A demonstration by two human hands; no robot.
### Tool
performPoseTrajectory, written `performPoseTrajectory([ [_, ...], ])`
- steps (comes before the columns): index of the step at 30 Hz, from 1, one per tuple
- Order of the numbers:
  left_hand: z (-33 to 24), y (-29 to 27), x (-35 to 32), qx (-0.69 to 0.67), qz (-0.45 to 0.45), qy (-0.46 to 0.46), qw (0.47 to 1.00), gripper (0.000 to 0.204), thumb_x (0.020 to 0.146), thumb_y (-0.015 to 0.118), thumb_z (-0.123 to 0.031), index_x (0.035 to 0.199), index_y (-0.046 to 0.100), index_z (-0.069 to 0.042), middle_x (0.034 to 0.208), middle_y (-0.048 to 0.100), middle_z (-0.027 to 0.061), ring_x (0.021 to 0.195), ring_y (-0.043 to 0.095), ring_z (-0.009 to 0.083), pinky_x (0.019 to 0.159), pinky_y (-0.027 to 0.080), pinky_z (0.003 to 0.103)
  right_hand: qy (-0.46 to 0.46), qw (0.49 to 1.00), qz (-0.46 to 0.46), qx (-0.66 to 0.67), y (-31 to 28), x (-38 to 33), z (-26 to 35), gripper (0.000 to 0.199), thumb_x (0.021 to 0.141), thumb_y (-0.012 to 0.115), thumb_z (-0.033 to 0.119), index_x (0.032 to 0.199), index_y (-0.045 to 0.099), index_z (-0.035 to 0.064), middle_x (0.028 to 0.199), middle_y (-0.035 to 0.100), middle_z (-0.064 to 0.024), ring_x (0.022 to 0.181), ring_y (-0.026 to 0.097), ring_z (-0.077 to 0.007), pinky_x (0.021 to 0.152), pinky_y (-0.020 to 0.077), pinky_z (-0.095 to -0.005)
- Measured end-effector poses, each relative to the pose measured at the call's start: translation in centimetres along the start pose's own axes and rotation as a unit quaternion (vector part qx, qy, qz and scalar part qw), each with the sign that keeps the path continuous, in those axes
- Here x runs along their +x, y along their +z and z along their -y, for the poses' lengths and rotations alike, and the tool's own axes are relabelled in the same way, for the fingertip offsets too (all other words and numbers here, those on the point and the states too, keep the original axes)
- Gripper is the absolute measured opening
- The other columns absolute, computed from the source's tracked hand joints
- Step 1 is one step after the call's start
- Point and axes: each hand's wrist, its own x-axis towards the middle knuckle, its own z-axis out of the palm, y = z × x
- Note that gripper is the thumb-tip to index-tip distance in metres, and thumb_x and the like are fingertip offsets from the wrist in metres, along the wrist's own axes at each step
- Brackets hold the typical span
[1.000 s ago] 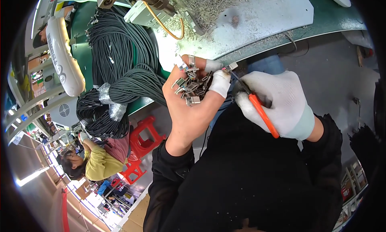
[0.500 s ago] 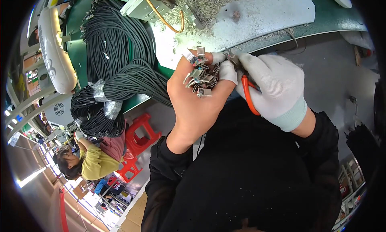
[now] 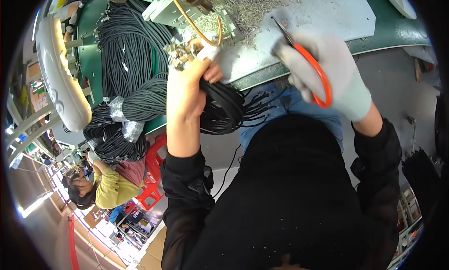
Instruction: The person picks up a bundle of cables, cuts the plastic ties with shears, and then repeatedly inserts the wire ends into a machine and trims them.
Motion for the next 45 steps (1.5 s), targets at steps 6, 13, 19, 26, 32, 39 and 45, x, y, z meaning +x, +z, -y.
performPoseTrajectory([
  [6, -1.2, 0.7, 3.5, 0.031, 0.028, -0.011, 0.999, 0.018, 0.084, 0.065, -0.007, 0.099, 0.058, 0.001, 0.070, 0.055, 0.0041, 0.053, 0.043, 0.0092, 0.050, 0.036, 0.025, -0.005, 0.997, 0.046, 0.057, 0.6, 7.6, 1.5, 0.026, 0.091, 0.057, 0.022, 0.077, 0.058, 0.0000, 0.052, 0.053, -0.0042, 0.042, 0.055, -0.0111, 0.039, 0.0423, -0.0235],
  [13, -2.6, 0.7, 4.1, 0.275, 0.000, 0.009, 0.961, 0.026, 0.080, 0.074, -0.021, 0.090, 0.060, -0.001, 0.069, 0.057, 0.0004, 0.058, 0.052, 0.0102, 0.054, 0.042, 0.023, -0.114, 0.980, 0.162, 0.027, -0.8, 11.1, 0.6, 0.032, 0.089, 0.063, 0.027, 0.070, 0.062, 0.0002, 0.057, 0.061, -0.0102, 0.050, 0.061, -0.0160, 0.045, 0.0439, -0.0271],
  [19, -2.8, 0.7, 3.5, 0.329, -0.007, 0.039, 0.944, 0.029, 0.079, 0.075, -0.025, 0.090, 0.063, -0.001, 0.074, 0.061, 0.0006, 0.063, 0.055, 0.0095, 0.059, 0.045, 0.024, -0.020, 0.994, 0.103, 0.044, 1.1, 10.2, 0.7, 0.028, 0.091, 0.058, 0.024, 0.076, 0.058, -0.0005, 0.053, 0.054, -0.0052, 0.041, 0.056, -0.0121, 0.040, 0.0454, -0.0248],
  [26, -2.0, 1.3, 3.2, 0.485, -0.023, 0.135, 0.864, 0.011, 0.084, 0.060, -0.003, 0.089, 0.051, -0.002, 0.064, 0.052, 0.0023, 0.050, 0.051, 0.0117, 0.045, 0.039, 0.025, -0.233, 0.964, 0.116, 0.048, 1.0, 11.0, -1.5, 0.026, 0.088, 0.061, 0.020, 0.074, 0.058, -0.0013, 0.053, 0.054, -0.0062, 0.041, 0.056, -0.0128, 0.042, 0.0474, -0.0244],
  [32, -2.3, 2.2, 3.1, 0.511, -0.042, 0.127, 0.849, 0.010, 0.082, 0.058, 0.004, 0.086, 0.051, -0.002, 0.064, 0.053, 0.0022, 0.049, 0.051, 0.0111, 0.045, 0.040, 0.024, -0.129, 0.979, 0.129, 0.089, 0.8, 10.7, -0.3, 0.026, 0.086, 0.061, 0.020, 0.073, 0.058, -0.0015, 0.051, 0.053, -0.0060, 0.042, 0.056, -0.0122, 0.042, 0.0463, -0.0233],
  [39, -2.5, 1.0, 3.4, 0.385, 0.004, 0.091, 0.918, 0.018, 0.085, 0.063, -0.017, 0.085, 0.062, 0.001, 0.071, 0.061, 0.0033, 0.061, 0.054, 0.0105, 0.059, 0.045, 0.026, -0.034, 0.988, 0.125, 0.082, 0.7, 9.9, 0.5, 0.029, 0.089, 0.058, 0.023, 0.073, 0.058, -0.0021, 0.050, 0.053, -0.0061, 0.043, 0.056, -0.0119, 0.043, 0.0453, -0.0227],
  [45, -1.3, -1.0, 0.9, 0.275, -0.060, 0.092, 0.955, 0.012, 0.088, 0.060, -0.010, 0.090, 0.059, 0.002, 0.065, 0.056, 0.0006, 0.060, 0.051, 0.0081, 0.054, 0.042, 0.023, -0.101, 0.991, 0.031, 0.087, -0.6, 6.1, 0.6, 0.023, 0.088, 0.056, 0.020, 0.080, 0.059, -0.0017, 0.052, 0.056, -0.0060, 0.044, 0.055, -0.0112, 0.043, 0.0439, -0.0244],
])
